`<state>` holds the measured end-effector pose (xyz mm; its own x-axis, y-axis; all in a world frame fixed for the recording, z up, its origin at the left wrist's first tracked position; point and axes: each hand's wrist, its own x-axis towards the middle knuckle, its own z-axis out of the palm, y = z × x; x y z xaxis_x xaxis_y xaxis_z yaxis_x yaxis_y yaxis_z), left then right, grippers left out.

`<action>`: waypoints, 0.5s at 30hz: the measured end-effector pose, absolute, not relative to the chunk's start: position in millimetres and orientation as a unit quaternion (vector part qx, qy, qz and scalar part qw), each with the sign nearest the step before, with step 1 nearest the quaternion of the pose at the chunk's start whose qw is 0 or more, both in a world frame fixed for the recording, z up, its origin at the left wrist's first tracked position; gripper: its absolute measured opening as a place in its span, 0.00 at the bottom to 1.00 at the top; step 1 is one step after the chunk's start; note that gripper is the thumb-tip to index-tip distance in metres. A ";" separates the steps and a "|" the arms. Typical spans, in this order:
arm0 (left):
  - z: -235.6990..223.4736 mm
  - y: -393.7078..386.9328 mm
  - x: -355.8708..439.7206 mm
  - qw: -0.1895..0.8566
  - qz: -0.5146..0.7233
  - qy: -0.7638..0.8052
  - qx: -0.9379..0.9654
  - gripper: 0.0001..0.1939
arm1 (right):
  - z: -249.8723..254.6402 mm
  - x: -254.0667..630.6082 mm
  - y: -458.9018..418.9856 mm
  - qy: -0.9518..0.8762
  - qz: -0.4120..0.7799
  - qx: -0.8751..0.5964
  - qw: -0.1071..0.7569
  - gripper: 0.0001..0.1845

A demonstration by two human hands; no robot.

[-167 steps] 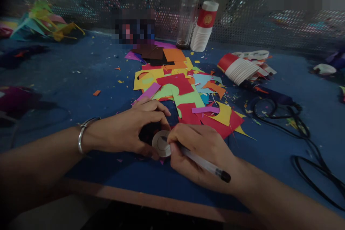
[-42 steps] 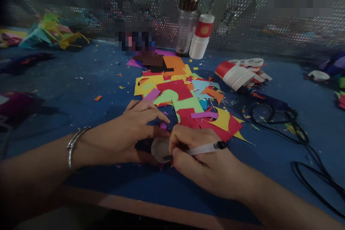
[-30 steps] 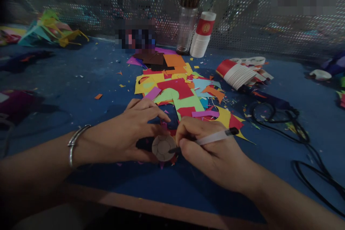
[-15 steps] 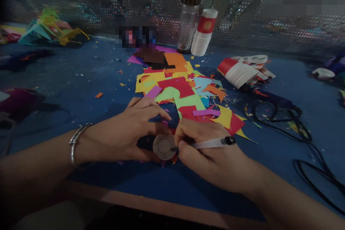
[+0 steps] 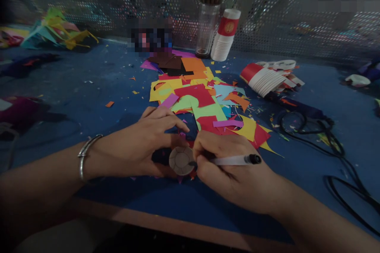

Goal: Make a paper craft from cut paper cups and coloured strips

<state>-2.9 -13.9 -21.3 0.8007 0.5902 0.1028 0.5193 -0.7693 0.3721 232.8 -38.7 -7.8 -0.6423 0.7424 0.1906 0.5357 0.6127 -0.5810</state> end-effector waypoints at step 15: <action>-23.0 -12.3 -3.9 0.177 0.111 0.295 0.932 0.23 | 4.2 229.7 -40.1 -0.889 0.231 -0.343 0.196 0.11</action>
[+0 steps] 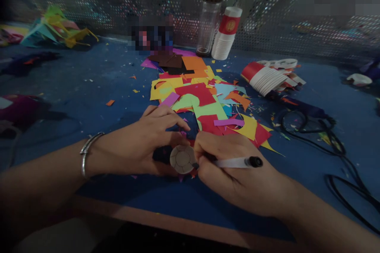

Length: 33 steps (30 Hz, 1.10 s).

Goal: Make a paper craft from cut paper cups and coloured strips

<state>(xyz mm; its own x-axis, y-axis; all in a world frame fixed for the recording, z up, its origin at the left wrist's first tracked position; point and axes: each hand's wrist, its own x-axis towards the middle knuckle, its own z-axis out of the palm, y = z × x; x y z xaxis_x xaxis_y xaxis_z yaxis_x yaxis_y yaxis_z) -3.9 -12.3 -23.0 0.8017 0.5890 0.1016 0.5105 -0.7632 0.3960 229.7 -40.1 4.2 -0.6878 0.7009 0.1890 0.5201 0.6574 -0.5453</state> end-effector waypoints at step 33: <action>-25.4 -11.1 -3.8 0.163 0.114 0.286 0.937 0.23 | -11.9 230.9 -40.4 -0.893 0.157 -0.358 0.224 0.11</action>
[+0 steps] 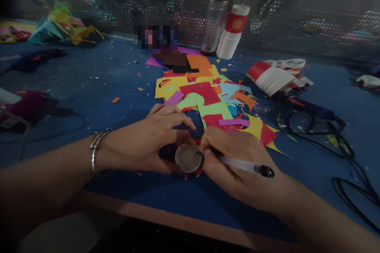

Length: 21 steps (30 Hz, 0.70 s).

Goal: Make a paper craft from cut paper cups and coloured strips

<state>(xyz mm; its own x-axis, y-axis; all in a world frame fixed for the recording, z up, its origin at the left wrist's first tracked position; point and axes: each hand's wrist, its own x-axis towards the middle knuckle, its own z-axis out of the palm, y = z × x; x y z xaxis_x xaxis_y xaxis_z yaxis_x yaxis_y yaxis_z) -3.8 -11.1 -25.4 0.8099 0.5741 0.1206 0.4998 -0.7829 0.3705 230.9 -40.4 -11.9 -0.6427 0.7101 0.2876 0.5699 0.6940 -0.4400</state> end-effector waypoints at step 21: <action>-24.8 -11.5 -3.4 0.202 0.105 0.297 0.927 0.23 | -5.7 234.6 -39.3 -0.855 0.198 -0.412 0.246 0.09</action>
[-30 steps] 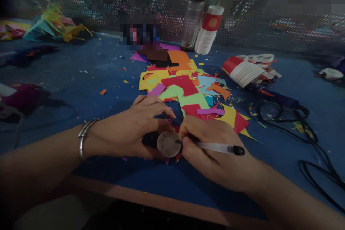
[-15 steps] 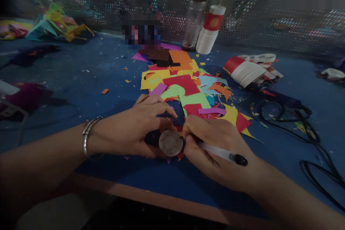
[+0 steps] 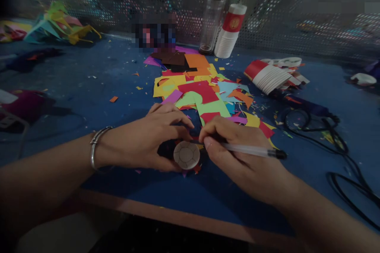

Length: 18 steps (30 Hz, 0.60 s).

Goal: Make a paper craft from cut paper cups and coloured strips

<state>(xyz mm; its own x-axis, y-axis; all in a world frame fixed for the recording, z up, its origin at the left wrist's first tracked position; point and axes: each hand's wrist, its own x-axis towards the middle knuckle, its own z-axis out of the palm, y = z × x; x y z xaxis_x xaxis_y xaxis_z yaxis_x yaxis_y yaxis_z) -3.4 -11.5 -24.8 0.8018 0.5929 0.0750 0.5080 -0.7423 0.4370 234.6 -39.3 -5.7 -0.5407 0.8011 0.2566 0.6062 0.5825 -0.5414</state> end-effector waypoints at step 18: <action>-28.0 -4.8 -3.7 0.255 0.123 0.296 0.913 0.24 | -7.1 231.8 -42.1 -0.861 0.214 -0.409 0.214 0.10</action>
<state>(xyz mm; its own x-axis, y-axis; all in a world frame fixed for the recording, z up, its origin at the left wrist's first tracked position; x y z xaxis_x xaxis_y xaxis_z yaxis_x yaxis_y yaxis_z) -3.7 -4.8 -28.0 0.7953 0.6018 0.0730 0.4769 -0.6954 0.5375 231.8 -42.1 -7.1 -0.5739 0.7954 0.1947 0.6122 0.5746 -0.5432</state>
